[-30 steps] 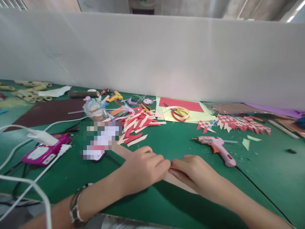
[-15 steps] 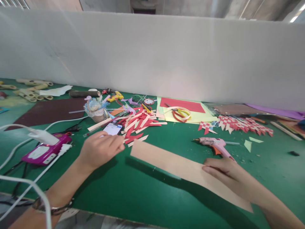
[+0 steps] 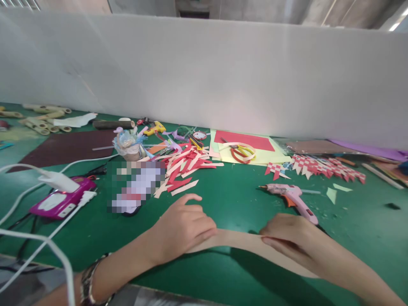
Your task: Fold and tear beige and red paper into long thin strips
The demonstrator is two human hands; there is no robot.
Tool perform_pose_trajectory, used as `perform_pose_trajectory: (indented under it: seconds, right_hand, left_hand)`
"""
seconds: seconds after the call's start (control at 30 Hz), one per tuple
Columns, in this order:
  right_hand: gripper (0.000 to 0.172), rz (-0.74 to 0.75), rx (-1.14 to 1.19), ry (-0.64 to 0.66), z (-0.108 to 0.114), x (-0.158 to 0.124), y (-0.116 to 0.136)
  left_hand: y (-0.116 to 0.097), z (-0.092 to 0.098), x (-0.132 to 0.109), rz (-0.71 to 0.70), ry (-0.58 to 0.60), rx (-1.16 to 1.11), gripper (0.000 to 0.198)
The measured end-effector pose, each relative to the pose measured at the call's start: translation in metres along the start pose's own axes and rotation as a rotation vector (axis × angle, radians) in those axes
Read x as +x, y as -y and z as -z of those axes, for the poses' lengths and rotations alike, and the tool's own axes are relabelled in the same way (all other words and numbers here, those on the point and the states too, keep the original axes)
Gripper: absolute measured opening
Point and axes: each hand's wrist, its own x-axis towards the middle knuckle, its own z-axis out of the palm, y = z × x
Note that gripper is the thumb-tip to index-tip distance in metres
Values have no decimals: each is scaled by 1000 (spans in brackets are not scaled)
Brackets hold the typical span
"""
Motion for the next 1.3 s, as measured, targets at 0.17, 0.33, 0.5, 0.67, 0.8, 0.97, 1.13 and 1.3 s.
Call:
perform_pose_trajectory:
  seconds: [0.17, 0.33, 0.5, 0.67, 0.8, 0.97, 1.13, 1.3]
  right_hand:
    - [19, 96, -52, -146, -14, 24, 17]
    - [20, 101, -99, -298, -29, 40, 26]
    - [21, 25, -160, -359, -28, 18, 0]
    - [21, -152, -205, -322, -24, -18, -34]
    - [14, -187, -188, -416, -22, -19, -27]
    - [18, -23, -24, -74, -28, 2, 4]
    - [28, -171, 111, 37, -30, -11, -6]
    - [28, -231, 137, 34, -30, -25, -17]
  left_hand:
    - [-12, -5, 2, 104, 26, -120, 34]
    - [-18, -7, 9, 140, 88, -223, 33]
    - [-3, 10, -7, 225, 82, -230, 32]
    - [5, 27, -22, 288, 131, -192, 34]
    - [2, 20, -19, 247, 155, -182, 32]
    - [-4, 14, -15, 180, 152, -197, 30]
    - [43, 30, -42, 409, -127, 109, 33]
    - [113, 33, -82, 607, -44, 469, 47]
